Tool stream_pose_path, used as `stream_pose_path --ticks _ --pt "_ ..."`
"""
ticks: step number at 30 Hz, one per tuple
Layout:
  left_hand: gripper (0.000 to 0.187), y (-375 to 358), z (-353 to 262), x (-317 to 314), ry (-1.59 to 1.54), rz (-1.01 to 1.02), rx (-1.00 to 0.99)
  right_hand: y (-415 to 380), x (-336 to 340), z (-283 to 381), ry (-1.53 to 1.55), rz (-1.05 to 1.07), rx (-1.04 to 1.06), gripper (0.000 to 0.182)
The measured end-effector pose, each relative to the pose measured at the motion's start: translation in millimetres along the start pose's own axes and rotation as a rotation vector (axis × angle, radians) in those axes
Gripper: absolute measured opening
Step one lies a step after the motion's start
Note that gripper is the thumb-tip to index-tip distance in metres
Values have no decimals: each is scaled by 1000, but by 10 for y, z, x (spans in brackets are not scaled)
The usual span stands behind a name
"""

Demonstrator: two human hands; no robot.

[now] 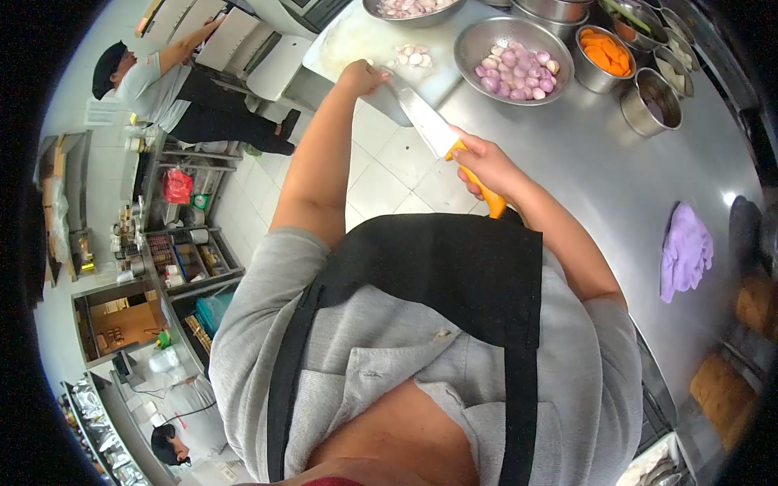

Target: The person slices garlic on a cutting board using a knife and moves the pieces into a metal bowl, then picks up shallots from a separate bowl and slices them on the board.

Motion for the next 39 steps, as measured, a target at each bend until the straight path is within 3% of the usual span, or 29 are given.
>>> stream_pose_path --ticks 6,8,12,15,18,20,23,27,31,33,34,36,37,39 --pt "52 -111 -6 102 44 -183 -41 -13 26 91 -64 1 21 53" --pt "48 -153 22 98 42 -200 65 -165 85 93 -63 26 -35 53" --pt "45 -279 -184 94 68 -261 77 -197 174 73 -124 -58 3 53" --pt "35 -212 -209 54 41 -311 81 -190 208 200 -172 -160 61 53" --pt "26 -153 -224 90 -115 -305 -73 -193 188 283 -210 -204 102 53" --pt "17 -233 -104 377 -188 -498 -125 -212 134 329 -274 -226 60 53" --pt "17 -279 107 590 -75 -552 -53 -89 72 293 -329 -172 48 53" --pt "20 -151 77 452 106 -417 -56 4 63 284 -319 -158 -8 52" --pt "21 23 112 401 46 -302 -104 79 220 327 -314 -221 43 52" --pt "22 -62 -183 335 279 -159 -372 85 250 306 -297 -238 44 52" --pt "22 -76 -154 337 278 -157 -371 86 235 297 -282 -223 57 52" --pt "25 -89 -144 320 -120 -30 -498 75 225 280 -266 -209 70 52" --pt "25 -74 -97 316 -119 -28 -498 74 194 268 -235 -172 87 52" --pt "29 -52 174 470 -212 -238 -317 91 153 261 -201 -133 102 52"
Point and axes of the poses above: each hand's wrist, its own y-axis towards the middle knuckle, its own x-axis out of the back of the hand, z = x × y, the point moved 9 cm from there along y, towards the middle knuckle, and after that the axes turned 9 degrees about z, right-handed, at the moved point
